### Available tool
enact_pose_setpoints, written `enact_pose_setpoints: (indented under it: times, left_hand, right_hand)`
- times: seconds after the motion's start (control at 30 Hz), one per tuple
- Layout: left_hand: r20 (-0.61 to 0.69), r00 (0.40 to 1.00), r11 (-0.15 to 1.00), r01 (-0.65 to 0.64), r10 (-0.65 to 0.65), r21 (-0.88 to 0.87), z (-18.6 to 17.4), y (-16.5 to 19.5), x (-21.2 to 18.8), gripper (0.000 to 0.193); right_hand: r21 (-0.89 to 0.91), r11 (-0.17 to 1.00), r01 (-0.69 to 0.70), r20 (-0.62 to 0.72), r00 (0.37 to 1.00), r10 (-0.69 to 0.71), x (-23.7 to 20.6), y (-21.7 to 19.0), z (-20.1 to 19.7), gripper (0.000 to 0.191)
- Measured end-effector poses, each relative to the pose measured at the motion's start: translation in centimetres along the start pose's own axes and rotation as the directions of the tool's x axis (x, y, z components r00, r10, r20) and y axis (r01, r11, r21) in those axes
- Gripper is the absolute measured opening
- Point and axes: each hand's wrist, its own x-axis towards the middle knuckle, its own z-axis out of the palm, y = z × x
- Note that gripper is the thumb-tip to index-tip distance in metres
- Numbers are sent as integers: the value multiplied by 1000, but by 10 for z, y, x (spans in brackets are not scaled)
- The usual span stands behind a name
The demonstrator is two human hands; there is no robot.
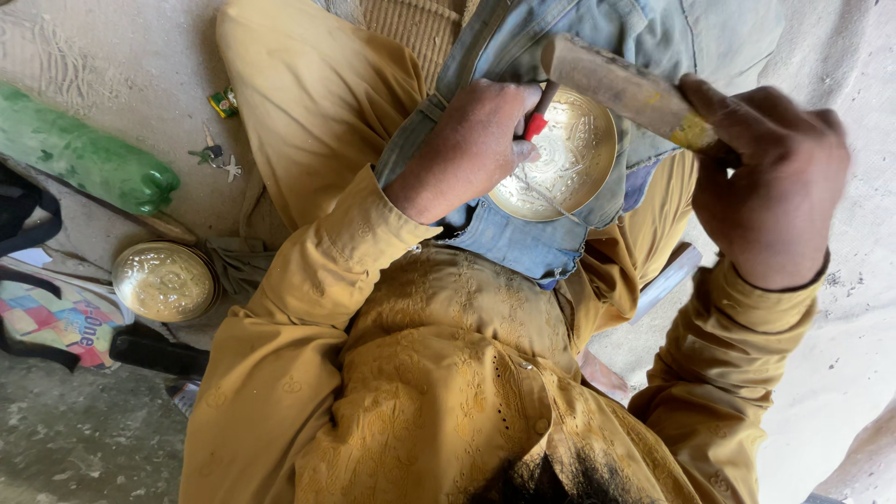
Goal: The person sits cross-legged on the floor with a brass plate on their lap and engraves a decorative pattern into it, holding a chisel against the metal and striking it with a wooden mallet. They reposition the chisel around the plate and briefly set the plate down on the ground before resuming engraving.
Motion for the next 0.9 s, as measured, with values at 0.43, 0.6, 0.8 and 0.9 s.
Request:
enact_pose_setpoints:
  times: [0.43,0.6,0.8,0.9]
  left_hand:
    - [-42,998,999,-48,47,-25,0,-2,-3,30]
    - [-38,998,999,-42,41,-23,0,-2,-3,32]
    - [-13,1000,1000,-14,14,-28,2,-4,-4,31]
    - [2,1000,995,18,-17,-101,3,-4,-4,28]
  right_hand:
    - [-78,995,-58,-28,998,55,-1,2,1,31]
    - [-62,997,-39,-39,999,37,2,1,1,35]
    - [-65,995,-70,-14,998,69,0,6,3,38]
    - [-98,985,-142,-72,988,135,0,7,3,41]
